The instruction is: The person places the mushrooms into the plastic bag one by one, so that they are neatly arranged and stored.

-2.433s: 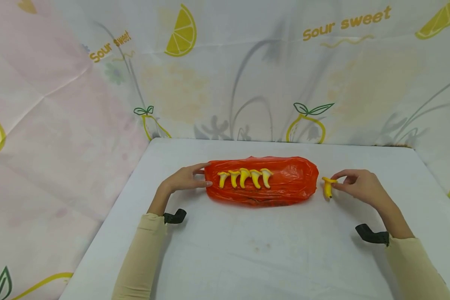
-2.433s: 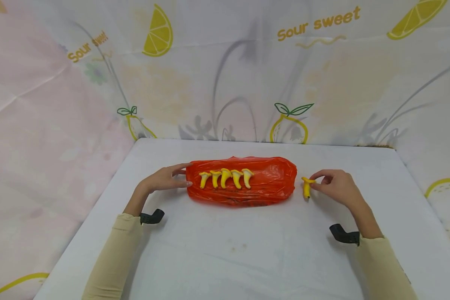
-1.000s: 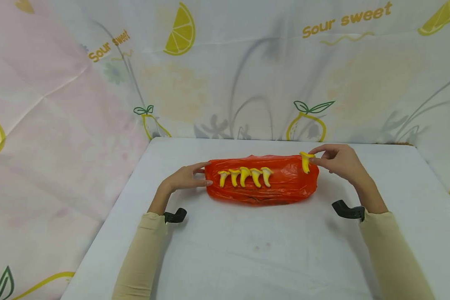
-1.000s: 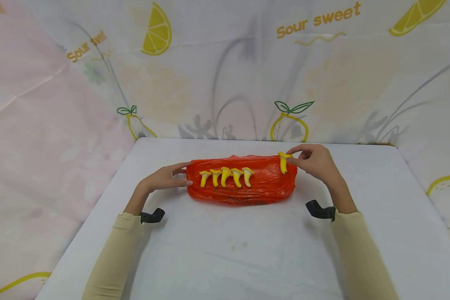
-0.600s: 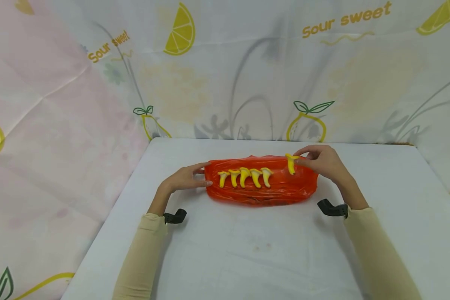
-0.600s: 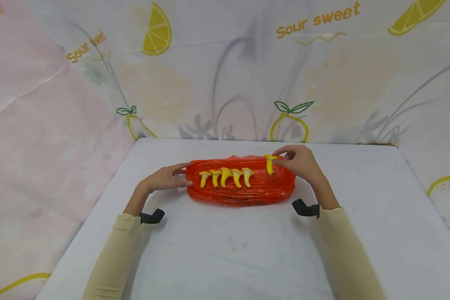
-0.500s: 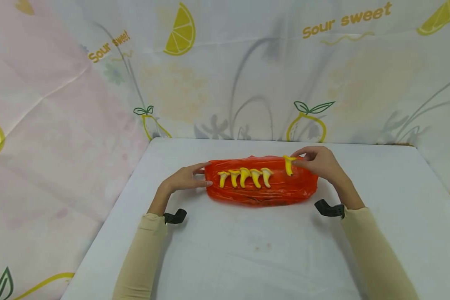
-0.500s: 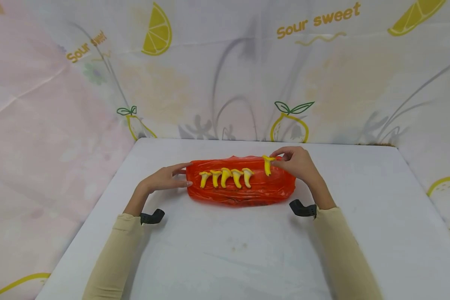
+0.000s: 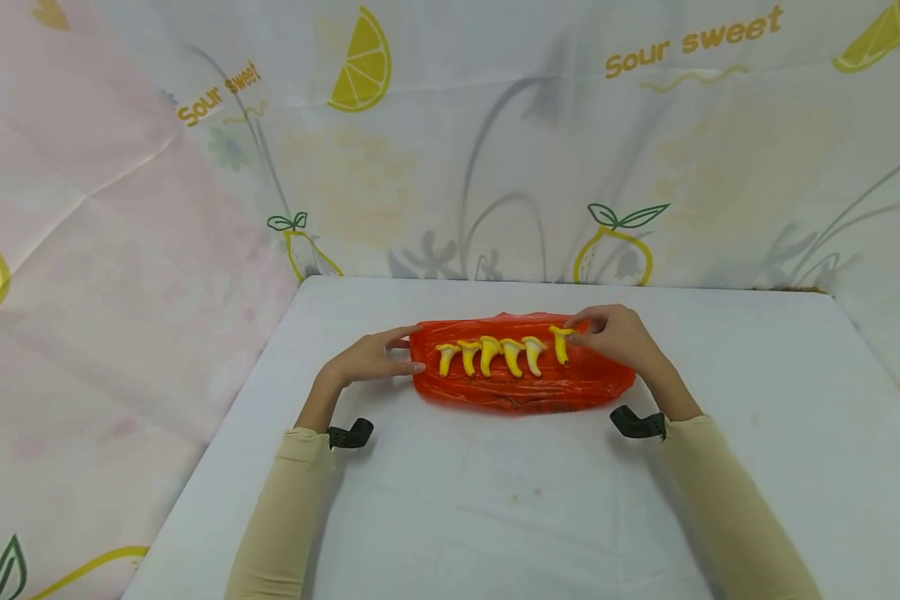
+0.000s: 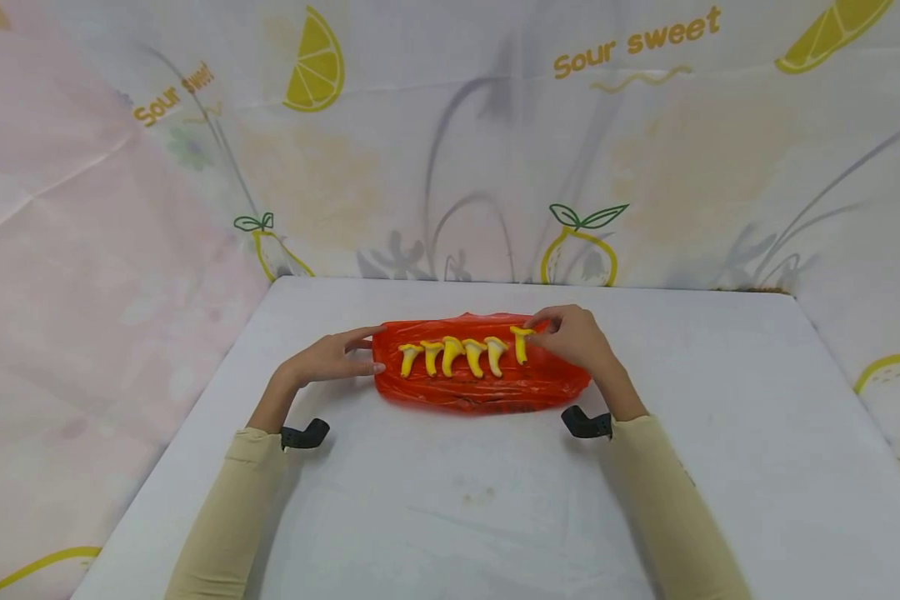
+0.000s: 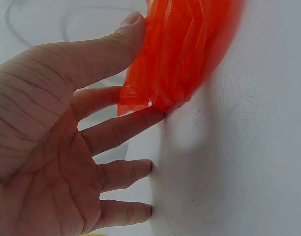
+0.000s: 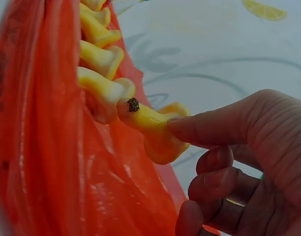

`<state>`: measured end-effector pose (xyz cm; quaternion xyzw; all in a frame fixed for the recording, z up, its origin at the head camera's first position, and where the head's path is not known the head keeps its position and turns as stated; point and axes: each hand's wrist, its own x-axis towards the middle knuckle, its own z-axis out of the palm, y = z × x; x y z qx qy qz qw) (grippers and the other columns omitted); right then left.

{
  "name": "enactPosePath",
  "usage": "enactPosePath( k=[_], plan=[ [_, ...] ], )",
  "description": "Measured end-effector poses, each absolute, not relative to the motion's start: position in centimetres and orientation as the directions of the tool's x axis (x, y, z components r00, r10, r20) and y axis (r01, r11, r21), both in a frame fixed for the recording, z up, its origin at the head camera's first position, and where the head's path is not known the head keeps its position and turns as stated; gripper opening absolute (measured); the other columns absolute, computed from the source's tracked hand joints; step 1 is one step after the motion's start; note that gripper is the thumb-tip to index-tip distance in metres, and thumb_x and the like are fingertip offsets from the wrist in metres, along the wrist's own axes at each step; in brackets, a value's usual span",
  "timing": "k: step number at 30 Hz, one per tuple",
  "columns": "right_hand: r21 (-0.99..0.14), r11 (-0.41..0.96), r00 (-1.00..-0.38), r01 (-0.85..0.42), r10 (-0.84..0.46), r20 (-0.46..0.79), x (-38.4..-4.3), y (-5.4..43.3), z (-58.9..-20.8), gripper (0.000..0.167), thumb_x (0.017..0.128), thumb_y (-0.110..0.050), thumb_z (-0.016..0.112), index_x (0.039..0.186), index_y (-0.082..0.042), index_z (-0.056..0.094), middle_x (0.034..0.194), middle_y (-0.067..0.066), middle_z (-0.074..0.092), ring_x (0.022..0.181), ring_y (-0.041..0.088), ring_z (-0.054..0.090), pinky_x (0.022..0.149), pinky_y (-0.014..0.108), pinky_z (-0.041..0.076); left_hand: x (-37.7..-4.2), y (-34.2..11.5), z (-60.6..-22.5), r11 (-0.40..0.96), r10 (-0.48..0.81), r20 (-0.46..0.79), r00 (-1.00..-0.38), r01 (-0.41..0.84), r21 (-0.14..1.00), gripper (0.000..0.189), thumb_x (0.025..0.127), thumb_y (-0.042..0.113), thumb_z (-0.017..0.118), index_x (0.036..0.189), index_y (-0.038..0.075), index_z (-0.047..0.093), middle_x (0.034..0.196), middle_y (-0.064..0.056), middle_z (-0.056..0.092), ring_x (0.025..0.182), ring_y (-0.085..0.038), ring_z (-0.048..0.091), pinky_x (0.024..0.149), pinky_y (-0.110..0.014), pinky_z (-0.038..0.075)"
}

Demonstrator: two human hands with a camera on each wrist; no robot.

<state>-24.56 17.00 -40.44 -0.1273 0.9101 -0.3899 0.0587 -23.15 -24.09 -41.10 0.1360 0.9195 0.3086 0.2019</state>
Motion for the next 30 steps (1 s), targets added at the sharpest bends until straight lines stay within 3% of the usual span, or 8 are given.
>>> enactPosePath(
  k=[30],
  plan=[
    [-0.642, 0.74, -0.95, -0.2, -0.306, -0.058, -24.3, 15.6, -42.0, 0.02, 0.086, -0.017, 0.071, 0.103, -0.006, 0.074, 0.069, 0.004, 0.052, 0.068, 0.022, 0.047, 0.059, 0.032, 0.037, -23.2, -24.2, -41.2, 0.766, 0.382, -0.277, -0.882, 0.135, 0.628, 0.084, 0.086, 0.051, 0.071, 0.155, 0.023, 0.034, 0.142, -0.012, 0.053, 0.132, -0.033, 0.045, 0.101, -0.055, 0.043]
  ],
)
